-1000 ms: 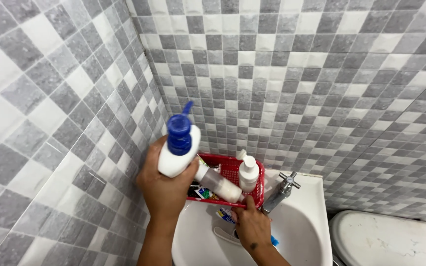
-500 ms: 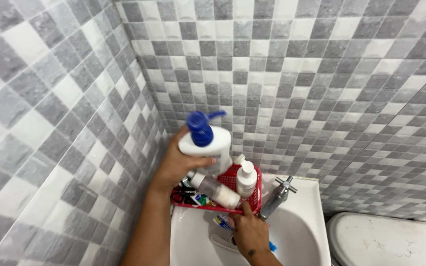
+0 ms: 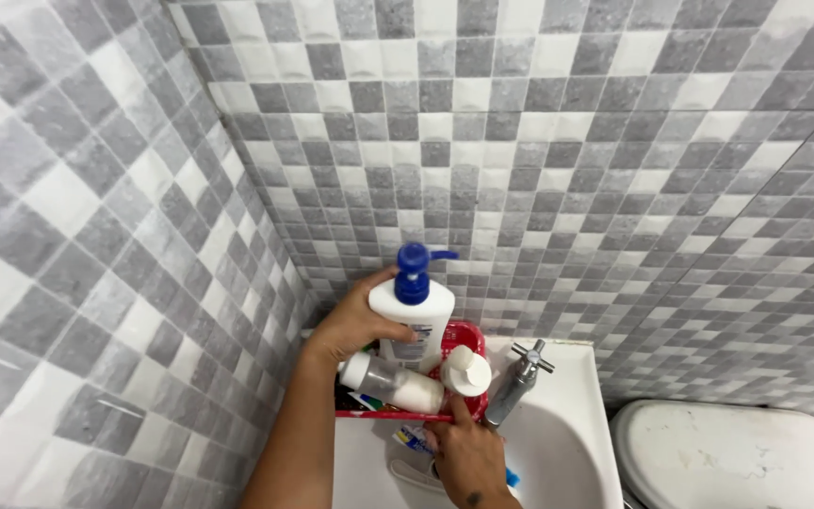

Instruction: Cleaning a bathroom sink area and organizing toiletries in a basket.

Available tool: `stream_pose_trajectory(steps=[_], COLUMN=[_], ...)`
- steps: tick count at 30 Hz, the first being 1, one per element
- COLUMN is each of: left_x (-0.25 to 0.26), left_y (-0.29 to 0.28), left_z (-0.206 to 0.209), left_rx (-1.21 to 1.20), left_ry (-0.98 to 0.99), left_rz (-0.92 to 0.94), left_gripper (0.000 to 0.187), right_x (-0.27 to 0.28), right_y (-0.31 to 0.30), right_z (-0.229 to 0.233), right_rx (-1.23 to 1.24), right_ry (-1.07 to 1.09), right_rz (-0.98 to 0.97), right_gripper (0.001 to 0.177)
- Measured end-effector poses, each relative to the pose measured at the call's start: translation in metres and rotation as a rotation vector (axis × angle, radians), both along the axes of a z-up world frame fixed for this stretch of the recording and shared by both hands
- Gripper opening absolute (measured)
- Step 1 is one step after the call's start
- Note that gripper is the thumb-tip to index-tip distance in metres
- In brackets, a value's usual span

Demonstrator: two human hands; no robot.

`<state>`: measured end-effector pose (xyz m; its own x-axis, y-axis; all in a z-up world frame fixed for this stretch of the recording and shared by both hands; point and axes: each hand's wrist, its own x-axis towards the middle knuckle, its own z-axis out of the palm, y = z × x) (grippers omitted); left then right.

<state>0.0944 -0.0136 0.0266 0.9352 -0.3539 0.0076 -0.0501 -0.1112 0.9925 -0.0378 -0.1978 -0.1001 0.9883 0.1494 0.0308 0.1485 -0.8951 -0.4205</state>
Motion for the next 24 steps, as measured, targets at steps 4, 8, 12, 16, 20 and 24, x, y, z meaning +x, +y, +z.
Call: stream_pose_trajectory(steps=[4,8,12,16,20,24], left_x=[-0.006,-0.033,-0.067,-0.073,-0.095,-0.109], left_y=[-0.006,0.010,0.021,0.024,0.011,-0.014], left_z=[0.003,0.011,0.012,-0.027,0.023,0.037], left_rx=[-0.047,0.173,1.162,1.245,1.334,1.430], left_ry=[0.115,0.006,-0.116,-0.329,-0.287,-0.346], left_rz=[0.068,0.092,0.112,0.186,0.161,0.211], left_gripper=[0.095,0.093,0.089,0.066,0.053,0.032], right_x=[-0.006,-0.010,-0.010,-0.010,-0.013,-0.012], right_y=[-0.002,0.000,0.001,0.003,0.007,0.009], right_z=[0.008,0.015,0.019,0.020,0.026,0.032], right_rx=[0.020,0.031,0.013,0.018,0.043,0.025], right_ry=[0.054,0.046,0.073,0.062,0.044,0.084], right_rz=[0.002,0.000,-0.023,-0.025,-0.045,-0.071], right_gripper=[0.021,0.020,0.017,0.019,0.020,0.019])
